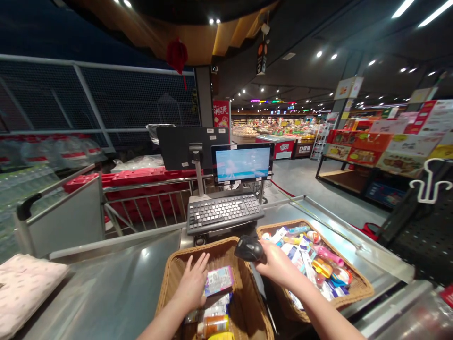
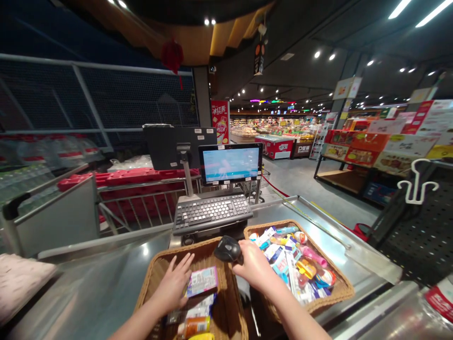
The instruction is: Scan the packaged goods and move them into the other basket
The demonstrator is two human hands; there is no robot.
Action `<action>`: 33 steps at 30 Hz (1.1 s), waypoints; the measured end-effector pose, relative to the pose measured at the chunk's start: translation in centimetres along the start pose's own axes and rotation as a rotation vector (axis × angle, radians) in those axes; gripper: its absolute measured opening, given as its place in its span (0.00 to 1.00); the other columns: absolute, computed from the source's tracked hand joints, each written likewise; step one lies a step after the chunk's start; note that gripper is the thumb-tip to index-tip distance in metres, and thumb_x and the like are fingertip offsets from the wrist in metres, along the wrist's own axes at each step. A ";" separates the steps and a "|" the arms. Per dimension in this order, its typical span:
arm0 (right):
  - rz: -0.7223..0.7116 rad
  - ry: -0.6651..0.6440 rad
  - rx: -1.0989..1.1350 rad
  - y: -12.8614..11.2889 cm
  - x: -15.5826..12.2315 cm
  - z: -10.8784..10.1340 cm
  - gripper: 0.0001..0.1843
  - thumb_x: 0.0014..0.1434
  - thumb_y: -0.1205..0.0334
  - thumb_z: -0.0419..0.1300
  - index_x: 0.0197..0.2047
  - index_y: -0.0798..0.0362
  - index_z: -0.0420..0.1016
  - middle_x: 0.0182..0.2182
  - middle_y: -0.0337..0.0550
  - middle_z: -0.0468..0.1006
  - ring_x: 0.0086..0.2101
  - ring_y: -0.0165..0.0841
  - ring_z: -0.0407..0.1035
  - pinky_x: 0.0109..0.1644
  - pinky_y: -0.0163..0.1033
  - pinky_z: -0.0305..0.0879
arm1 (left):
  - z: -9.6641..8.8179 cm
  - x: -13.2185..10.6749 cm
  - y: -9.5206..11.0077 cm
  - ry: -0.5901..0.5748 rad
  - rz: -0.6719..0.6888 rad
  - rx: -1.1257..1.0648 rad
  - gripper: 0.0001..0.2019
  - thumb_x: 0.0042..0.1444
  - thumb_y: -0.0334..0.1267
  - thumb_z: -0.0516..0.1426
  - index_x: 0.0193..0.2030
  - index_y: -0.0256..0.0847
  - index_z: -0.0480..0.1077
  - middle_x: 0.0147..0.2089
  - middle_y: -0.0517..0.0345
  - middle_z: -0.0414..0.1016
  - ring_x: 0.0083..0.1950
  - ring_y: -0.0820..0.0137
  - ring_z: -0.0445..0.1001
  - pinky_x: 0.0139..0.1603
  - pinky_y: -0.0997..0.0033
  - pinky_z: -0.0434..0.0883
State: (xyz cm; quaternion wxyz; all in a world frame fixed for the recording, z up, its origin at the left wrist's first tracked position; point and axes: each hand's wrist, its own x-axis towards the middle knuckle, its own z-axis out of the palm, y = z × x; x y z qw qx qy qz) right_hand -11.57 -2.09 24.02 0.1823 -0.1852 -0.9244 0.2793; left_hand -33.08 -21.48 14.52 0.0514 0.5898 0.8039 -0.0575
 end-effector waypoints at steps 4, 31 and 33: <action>-0.012 -0.009 0.015 0.1 -0.3 0.3 0.10 0.44 0.73 0.55 0.31 0.52 0.71 0.34 0.43 0.77 0.38 0.38 0.69 0.44 0.38 0.62 | 1.0 0.2 -0.2 -0.074 0.014 0.004 0.33 0.40 0.43 0.61 0.57 0.35 0.70 0.72 0.37 0.45 0.74 0.55 0.40 0.71 0.43 0.35; 0.333 0.343 -0.105 12.7 -7.4 -14.3 0.14 0.48 0.63 0.59 0.39 0.54 0.76 0.39 0.48 0.78 0.41 0.42 0.71 0.46 0.43 0.66 | -7.2 15.5 25.8 0.247 0.352 -0.278 0.14 0.58 0.46 0.55 0.36 0.42 0.79 0.69 0.49 0.59 0.71 0.50 0.51 0.69 0.35 0.39; 0.338 0.350 -0.092 13.3 -7.9 -14.6 0.14 0.48 0.64 0.60 0.40 0.54 0.76 0.40 0.47 0.78 0.41 0.42 0.71 0.46 0.43 0.66 | -6.7 15.7 27.7 0.225 0.299 -0.267 0.15 0.57 0.46 0.55 0.38 0.40 0.79 0.68 0.46 0.60 0.72 0.50 0.48 0.70 0.36 0.38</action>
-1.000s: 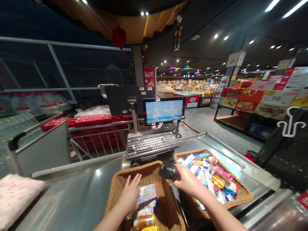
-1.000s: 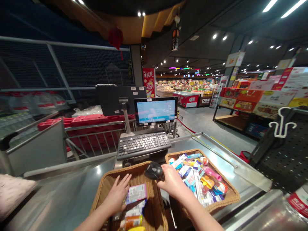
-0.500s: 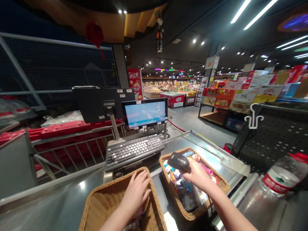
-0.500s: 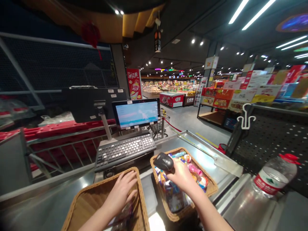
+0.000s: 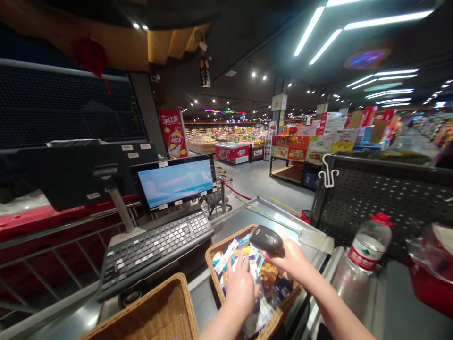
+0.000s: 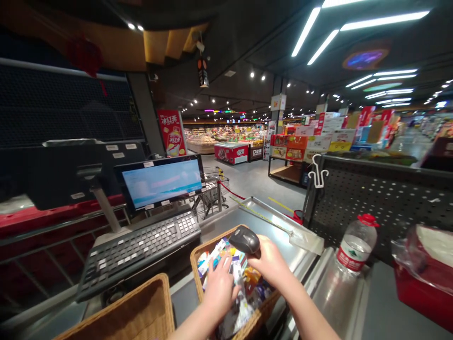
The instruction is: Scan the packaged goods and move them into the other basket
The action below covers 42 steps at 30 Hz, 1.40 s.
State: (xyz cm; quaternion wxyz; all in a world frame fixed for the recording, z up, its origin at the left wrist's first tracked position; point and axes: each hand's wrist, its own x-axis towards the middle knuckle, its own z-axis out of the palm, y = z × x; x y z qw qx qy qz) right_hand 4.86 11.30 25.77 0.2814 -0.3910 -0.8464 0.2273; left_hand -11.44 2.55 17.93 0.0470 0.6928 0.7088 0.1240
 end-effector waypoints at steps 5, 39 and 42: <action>-0.006 0.009 0.041 1.2 0.4 -0.5 0.14 0.47 0.65 0.59 0.40 0.54 0.76 0.40 0.47 0.78 0.42 0.42 0.71 0.47 0.43 0.65 | 2.4 1.0 2.5 -0.023 -0.026 0.060 0.25 0.53 0.50 0.57 0.52 0.34 0.75 0.70 0.38 0.53 0.72 0.48 0.46 0.71 0.38 0.36; -0.043 0.004 0.072 1.1 2.4 0.6 0.16 0.45 0.69 0.57 0.40 0.55 0.76 0.39 0.49 0.79 0.41 0.43 0.72 0.47 0.44 0.67 | 2.6 -0.1 -0.1 -0.105 0.055 -0.151 0.20 0.52 0.41 0.54 0.52 0.39 0.72 0.70 0.46 0.57 0.74 0.55 0.43 0.72 0.44 0.39; -0.044 0.013 0.068 0.9 2.4 0.7 0.18 0.44 0.69 0.57 0.42 0.56 0.76 0.40 0.50 0.79 0.42 0.43 0.72 0.47 0.44 0.67 | 2.7 -0.5 -0.3 -0.207 0.170 -0.105 0.23 0.50 0.43 0.56 0.52 0.36 0.72 0.69 0.42 0.58 0.74 0.54 0.39 0.72 0.43 0.34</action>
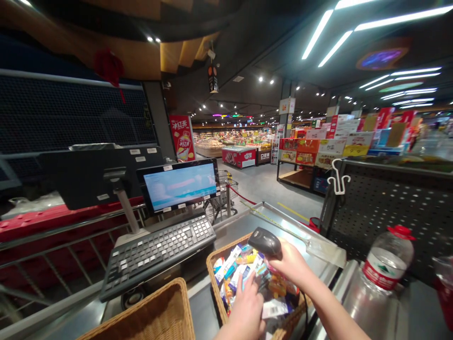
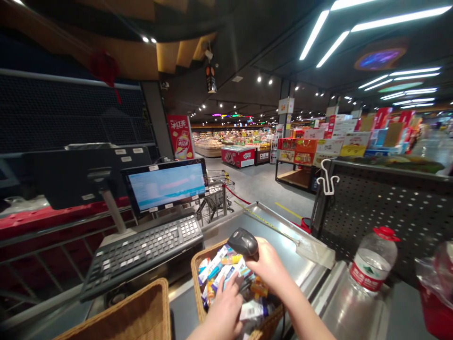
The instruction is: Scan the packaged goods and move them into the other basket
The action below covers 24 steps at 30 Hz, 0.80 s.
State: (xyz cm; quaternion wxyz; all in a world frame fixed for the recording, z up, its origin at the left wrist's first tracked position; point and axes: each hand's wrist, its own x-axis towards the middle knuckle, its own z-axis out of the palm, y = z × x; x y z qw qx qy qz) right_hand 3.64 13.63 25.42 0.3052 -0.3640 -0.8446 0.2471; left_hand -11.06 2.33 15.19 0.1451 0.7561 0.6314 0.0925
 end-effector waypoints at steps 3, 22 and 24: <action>0.001 0.001 -0.006 0.0 -0.1 0.0 0.18 0.44 0.69 0.57 0.41 0.56 0.76 0.39 0.49 0.79 0.41 0.43 0.72 0.47 0.45 0.67 | 0.1 -0.2 -0.5 -0.005 0.031 -0.007 0.24 0.48 0.46 0.60 0.51 0.38 0.74 0.69 0.44 0.58 0.74 0.53 0.41 0.72 0.44 0.30; 0.058 0.250 0.049 1.0 -0.3 -2.3 0.19 0.49 0.58 0.60 0.44 0.56 0.74 0.42 0.50 0.79 0.44 0.45 0.72 0.51 0.50 0.67 | -12.1 -0.2 -1.7 0.505 -0.195 0.341 0.10 0.56 0.37 0.56 0.39 0.38 0.77 0.59 0.43 0.72 0.69 0.54 0.58 0.70 0.37 0.36; 0.010 0.206 0.049 0.6 -0.3 -1.8 0.21 0.48 0.61 0.59 0.47 0.55 0.74 0.44 0.50 0.78 0.46 0.45 0.72 0.53 0.50 0.66 | -13.0 -1.0 -2.6 0.527 -0.234 0.395 0.10 0.55 0.34 0.54 0.38 0.38 0.78 0.61 0.42 0.70 0.69 0.53 0.57 0.70 0.35 0.37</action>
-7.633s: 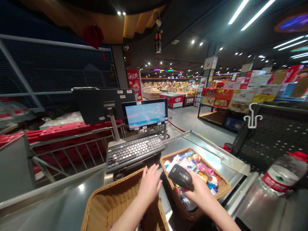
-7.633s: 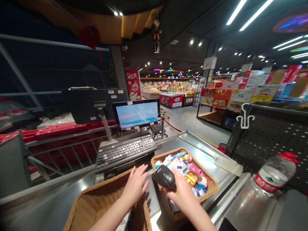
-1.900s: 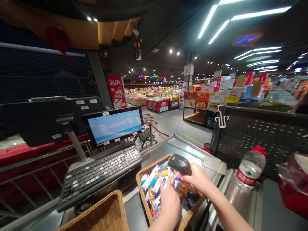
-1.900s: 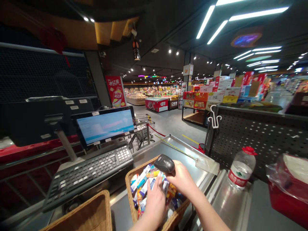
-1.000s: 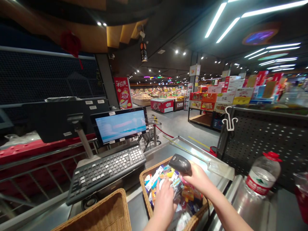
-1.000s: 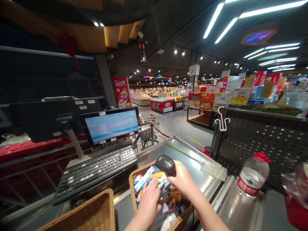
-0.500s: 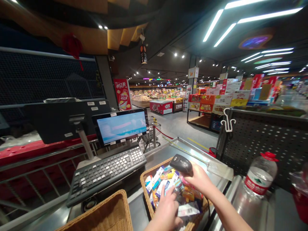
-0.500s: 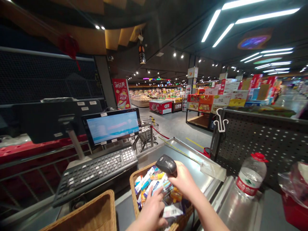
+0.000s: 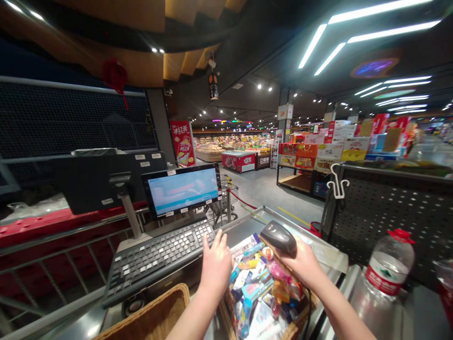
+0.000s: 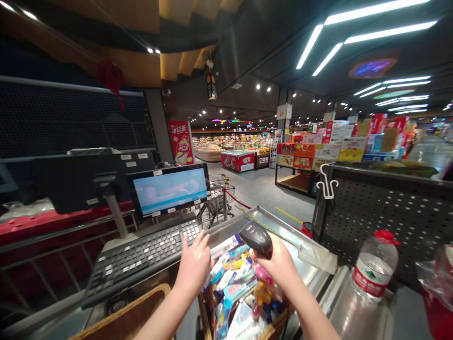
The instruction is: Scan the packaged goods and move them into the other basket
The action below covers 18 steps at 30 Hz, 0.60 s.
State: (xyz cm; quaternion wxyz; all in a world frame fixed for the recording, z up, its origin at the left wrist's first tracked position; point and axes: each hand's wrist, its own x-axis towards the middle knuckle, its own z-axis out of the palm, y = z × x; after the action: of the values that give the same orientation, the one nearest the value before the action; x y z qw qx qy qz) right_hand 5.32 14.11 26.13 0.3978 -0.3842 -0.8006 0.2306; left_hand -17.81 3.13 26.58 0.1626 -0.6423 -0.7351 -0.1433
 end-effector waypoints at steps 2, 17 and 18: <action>-0.052 -0.040 0.005 -0.5 -0.2 0.7 0.23 0.47 0.63 0.59 0.49 0.55 0.74 0.46 0.50 0.78 0.48 0.45 0.71 0.54 0.51 0.65 | -0.7 -0.2 -1.1 0.013 -0.029 0.048 0.11 0.54 0.32 0.54 0.39 0.38 0.78 0.61 0.42 0.70 0.68 0.51 0.58 0.69 0.34 0.38; -0.283 -0.229 0.066 -8.2 -0.6 4.9 0.24 0.48 0.69 0.57 0.50 0.53 0.75 0.50 0.50 0.77 0.52 0.44 0.68 0.58 0.48 0.62 | -4.4 -1.9 -7.5 0.064 -0.208 0.256 0.13 0.54 0.31 0.53 0.42 0.37 0.77 0.62 0.42 0.69 0.69 0.52 0.57 0.69 0.35 0.38; -0.293 -0.237 0.068 -8.6 -0.7 5.0 0.23 0.48 0.69 0.57 0.49 0.53 0.75 0.50 0.50 0.77 0.52 0.44 0.68 0.58 0.49 0.62 | -4.5 -2.1 -7.9 0.063 -0.217 0.262 0.13 0.54 0.32 0.54 0.41 0.37 0.77 0.61 0.42 0.69 0.69 0.52 0.57 0.69 0.35 0.38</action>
State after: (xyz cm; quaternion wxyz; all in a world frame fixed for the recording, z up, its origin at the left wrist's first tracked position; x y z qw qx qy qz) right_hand -2.27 8.09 28.75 0.3427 -0.2201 -0.8809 0.2409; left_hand -25.09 -1.74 29.76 0.2516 -0.5278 -0.8070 -0.0829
